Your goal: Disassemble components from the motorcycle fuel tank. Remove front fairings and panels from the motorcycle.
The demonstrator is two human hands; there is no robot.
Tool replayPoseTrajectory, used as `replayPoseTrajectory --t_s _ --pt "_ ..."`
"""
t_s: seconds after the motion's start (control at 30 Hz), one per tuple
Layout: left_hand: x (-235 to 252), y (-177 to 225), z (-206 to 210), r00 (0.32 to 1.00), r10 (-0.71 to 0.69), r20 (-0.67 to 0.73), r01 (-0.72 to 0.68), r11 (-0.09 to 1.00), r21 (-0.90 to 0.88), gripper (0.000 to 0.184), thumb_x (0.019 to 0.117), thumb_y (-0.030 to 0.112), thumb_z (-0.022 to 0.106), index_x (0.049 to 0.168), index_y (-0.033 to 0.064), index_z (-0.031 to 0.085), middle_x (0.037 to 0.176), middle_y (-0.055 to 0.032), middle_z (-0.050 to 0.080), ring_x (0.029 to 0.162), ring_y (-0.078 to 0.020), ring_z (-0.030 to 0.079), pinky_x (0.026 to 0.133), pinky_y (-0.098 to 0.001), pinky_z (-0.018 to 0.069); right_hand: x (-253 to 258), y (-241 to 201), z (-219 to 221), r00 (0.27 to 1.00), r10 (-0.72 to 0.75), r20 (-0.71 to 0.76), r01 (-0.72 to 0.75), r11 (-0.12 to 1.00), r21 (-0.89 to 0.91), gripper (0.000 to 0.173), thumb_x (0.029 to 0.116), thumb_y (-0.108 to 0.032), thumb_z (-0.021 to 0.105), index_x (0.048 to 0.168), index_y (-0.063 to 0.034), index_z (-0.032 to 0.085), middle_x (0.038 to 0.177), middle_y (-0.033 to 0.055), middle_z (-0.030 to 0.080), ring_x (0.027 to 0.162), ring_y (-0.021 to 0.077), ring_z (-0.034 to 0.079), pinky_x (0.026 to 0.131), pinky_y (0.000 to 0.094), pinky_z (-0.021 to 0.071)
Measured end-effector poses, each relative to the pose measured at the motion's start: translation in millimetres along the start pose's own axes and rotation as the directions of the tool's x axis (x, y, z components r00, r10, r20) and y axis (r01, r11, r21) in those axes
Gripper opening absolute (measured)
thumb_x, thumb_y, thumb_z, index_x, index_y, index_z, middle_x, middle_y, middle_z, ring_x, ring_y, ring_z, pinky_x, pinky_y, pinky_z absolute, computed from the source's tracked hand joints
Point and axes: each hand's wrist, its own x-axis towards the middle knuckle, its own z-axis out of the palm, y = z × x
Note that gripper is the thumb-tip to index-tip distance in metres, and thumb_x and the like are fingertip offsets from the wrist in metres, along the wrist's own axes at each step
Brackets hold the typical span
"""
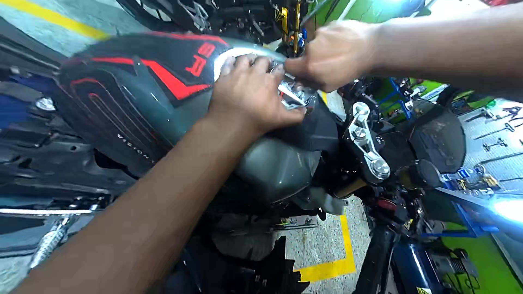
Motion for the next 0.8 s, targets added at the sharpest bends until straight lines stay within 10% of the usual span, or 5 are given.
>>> replayPoseTrajectory --t_s 0.07,0.3,0.8 --pt "31 -33 49 0.934 0.103 -0.341 -0.091 0.994 0.052 0.088 0.0789 0.079 0.053 0.137 0.0132 0.064 0.143 -0.0164 0.060 0.137 -0.0407 0.051 0.111 -0.0631 0.0374 -2 -5 -8 0.996 0.082 0.040 -0.083 0.996 0.020 0.037 0.1077 -0.040 0.044 0.115 -0.0062 0.056 0.071 0.0160 0.057 0.068 0.0439 0.064 0.055 0.0598 0.0475" --pt "36 -40 46 0.947 0.068 -0.314 -0.067 0.998 0.016 0.098 0.0774 0.083 0.054 0.143 0.0107 0.058 0.150 -0.0147 0.054 0.144 -0.0372 0.045 0.119 -0.0629 0.0276 17 -20 -46 0.837 0.399 0.373 -0.532 0.752 0.390 0.043 0.1082 -0.034 0.046 0.093 0.0010 0.066 0.092 0.0191 0.064 0.091 0.0358 0.064 0.075 0.0588 0.0474" --pt "22 -42 24 0.861 -0.265 -0.434 -0.011 0.843 -0.537 0.057 0.1076 0.040 0.043 0.152 0.0056 0.042 0.141 -0.0291 0.055 0.123 -0.0482 0.059 0.099 -0.0701 0.0435 -19 2 -31 0.912 0.335 0.239 -0.405 0.828 0.387 0.037 0.1054 -0.041 0.054 0.109 -0.0069 0.067 0.093 0.0141 0.066 0.093 0.0334 0.066 0.080 0.0592 0.0498"
